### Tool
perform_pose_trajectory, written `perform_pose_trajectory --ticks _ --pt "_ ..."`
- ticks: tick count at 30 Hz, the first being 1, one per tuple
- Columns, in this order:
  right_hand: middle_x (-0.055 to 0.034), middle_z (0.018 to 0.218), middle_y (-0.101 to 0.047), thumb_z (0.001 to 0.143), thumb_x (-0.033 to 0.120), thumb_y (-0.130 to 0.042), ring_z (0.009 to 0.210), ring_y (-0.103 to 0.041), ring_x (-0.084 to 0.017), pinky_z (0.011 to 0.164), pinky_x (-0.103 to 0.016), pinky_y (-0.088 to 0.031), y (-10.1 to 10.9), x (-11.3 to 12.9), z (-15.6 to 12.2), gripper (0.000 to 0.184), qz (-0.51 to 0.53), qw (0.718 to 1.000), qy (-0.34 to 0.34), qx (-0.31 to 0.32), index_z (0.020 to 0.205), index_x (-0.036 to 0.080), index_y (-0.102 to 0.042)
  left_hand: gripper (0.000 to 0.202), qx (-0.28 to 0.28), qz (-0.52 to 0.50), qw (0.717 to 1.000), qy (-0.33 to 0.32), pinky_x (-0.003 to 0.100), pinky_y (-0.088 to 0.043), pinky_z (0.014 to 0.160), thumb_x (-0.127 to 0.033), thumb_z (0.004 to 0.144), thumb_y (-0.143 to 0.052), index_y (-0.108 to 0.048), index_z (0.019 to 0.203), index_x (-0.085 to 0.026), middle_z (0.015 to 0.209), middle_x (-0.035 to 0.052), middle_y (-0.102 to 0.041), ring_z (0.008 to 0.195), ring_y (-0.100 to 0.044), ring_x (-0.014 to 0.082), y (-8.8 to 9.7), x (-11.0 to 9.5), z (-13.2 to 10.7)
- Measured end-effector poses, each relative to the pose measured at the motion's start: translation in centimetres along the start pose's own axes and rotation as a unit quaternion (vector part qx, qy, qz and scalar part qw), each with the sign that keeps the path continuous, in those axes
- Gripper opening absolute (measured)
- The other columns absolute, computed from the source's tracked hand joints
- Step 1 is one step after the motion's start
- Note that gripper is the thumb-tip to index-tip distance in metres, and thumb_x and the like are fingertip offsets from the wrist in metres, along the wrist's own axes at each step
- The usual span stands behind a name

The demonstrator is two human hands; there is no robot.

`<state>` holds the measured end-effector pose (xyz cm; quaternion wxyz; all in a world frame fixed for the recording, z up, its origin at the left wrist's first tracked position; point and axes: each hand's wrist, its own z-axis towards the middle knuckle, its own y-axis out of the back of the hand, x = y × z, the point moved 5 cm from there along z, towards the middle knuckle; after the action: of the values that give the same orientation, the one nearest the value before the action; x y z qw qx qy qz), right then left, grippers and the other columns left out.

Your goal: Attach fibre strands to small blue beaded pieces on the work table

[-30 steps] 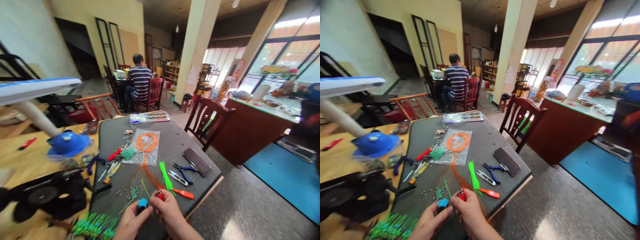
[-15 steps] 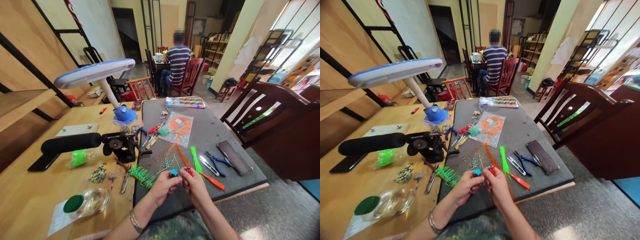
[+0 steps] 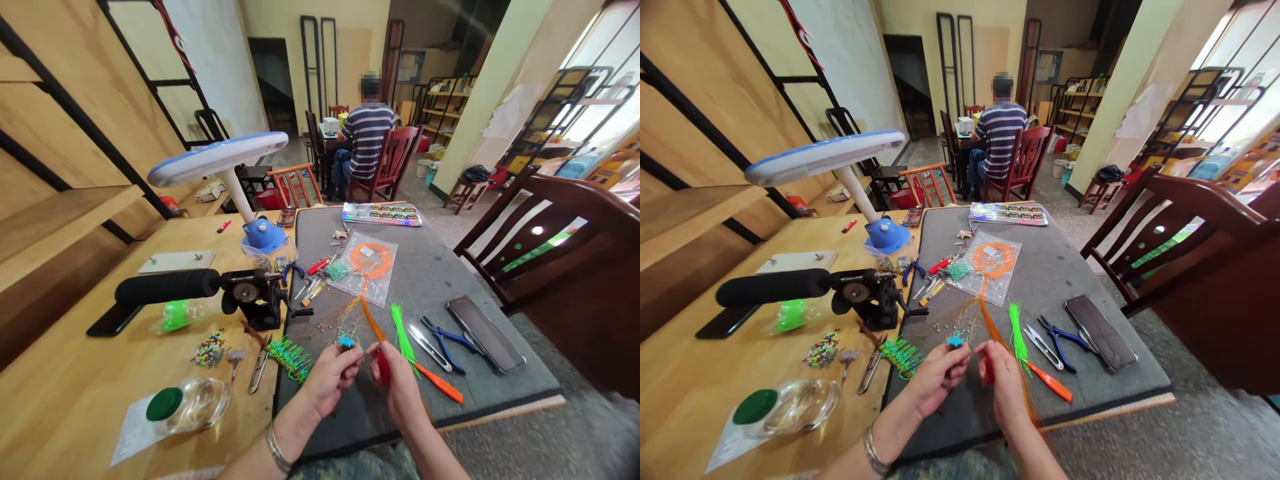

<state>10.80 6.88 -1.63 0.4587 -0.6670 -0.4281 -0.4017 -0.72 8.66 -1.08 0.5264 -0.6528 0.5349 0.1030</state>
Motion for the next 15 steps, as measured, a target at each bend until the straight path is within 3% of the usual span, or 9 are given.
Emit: perform_pose_trajectory --ticks 4,10,15 --pt "0.0042 0.038 -0.040 0.080 0.072 -0.035 0.038 -0.035 -0.009 0.043 -0.024 -0.027 -0.3 -1.2 0.3 0.064 -0.030 0.999 -0.024 0.004 0.055 0.018 -0.056 0.034 -0.005 -0.063 0.998 -0.021 0.013 -0.013 0.039 -0.032 0.063 -0.079 -0.052 0.070 -0.013 0.061 -0.0055 -0.045 0.046 -0.034 0.0005 -0.1 -0.6 0.5" --pt "0.0056 0.036 -0.034 0.080 0.065 -0.040 0.035 -0.025 -0.008 0.041 -0.025 -0.017 -1.5 -1.8 0.8 0.059 -0.046 0.998 -0.052 0.008 0.046 0.019 -0.051 0.036 -0.001 -0.082 0.996 -0.026 0.013 -0.012 0.037 -0.034 0.064 -0.079 -0.049 0.064 -0.013 0.054 -0.0067 -0.041 0.043 -0.031 0.0010 -0.8 -0.6 0.7" --pt "0.0063 0.037 -0.031 0.078 0.062 -0.043 0.036 -0.020 -0.008 0.041 -0.026 -0.014 -2.2 -1.4 0.9 0.053 -0.029 0.999 -0.030 0.005 0.045 0.022 -0.045 0.038 -0.027 -0.100 0.994 -0.039 0.012 -0.012 0.036 -0.032 0.058 -0.082 -0.051 0.066 -0.012 0.055 -0.0065 -0.044 0.042 -0.031 -0.0002 -0.8 -0.8 0.8"
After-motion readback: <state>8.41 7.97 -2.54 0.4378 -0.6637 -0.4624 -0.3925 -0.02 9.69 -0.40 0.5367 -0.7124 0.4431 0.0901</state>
